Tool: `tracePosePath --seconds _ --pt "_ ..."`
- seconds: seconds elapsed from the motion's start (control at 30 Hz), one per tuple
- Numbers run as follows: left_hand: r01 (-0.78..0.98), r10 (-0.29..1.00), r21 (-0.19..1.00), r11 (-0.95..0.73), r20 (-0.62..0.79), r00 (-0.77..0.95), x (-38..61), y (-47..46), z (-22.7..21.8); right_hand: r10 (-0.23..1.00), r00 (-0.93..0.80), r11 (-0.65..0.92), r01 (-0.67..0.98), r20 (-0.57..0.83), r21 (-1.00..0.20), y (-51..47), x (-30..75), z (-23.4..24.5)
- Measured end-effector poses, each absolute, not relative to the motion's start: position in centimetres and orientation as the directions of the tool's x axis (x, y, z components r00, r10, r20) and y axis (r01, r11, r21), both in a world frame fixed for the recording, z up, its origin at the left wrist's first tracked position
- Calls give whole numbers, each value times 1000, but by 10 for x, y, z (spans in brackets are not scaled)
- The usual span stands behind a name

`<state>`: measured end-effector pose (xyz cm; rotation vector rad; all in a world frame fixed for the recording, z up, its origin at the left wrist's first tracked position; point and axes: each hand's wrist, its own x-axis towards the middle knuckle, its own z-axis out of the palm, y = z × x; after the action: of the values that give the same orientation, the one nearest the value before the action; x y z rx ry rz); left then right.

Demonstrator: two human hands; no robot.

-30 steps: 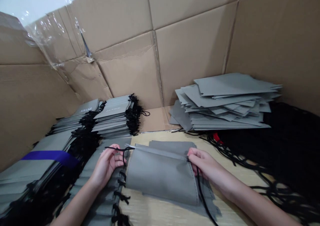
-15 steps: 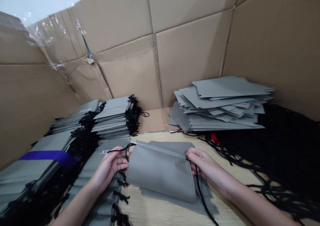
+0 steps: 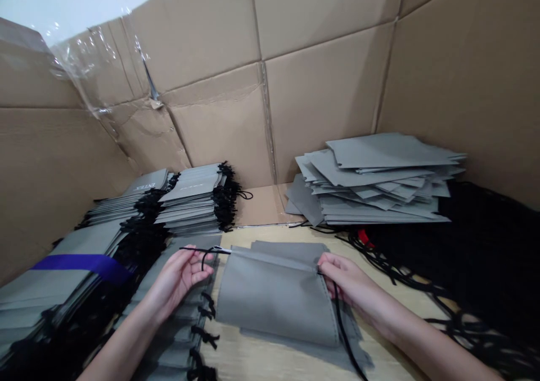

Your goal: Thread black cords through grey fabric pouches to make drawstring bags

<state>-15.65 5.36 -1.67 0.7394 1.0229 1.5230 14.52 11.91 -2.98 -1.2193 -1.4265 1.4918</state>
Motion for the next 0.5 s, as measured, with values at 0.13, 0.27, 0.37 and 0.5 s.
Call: tracePosePath --seconds 0.13,0.27,0.37,0.5 --pt "-411 970 911 8 -106 -216 -158 56 -17 952 -270 -122 102 -145 -987 121 146 -33" --pt "-387 965 922 4 -105 -240 -159 57 -15 953 -268 -121 101 -144 -988 122 144 -33" --pt "-376 961 927 8 -111 -253 -161 57 -13 950 -275 -118 118 -147 -986 120 143 -31" --pt "-362 956 932 11 -116 -269 -164 59 -16 955 -257 -122 125 -150 -985 115 141 -25"
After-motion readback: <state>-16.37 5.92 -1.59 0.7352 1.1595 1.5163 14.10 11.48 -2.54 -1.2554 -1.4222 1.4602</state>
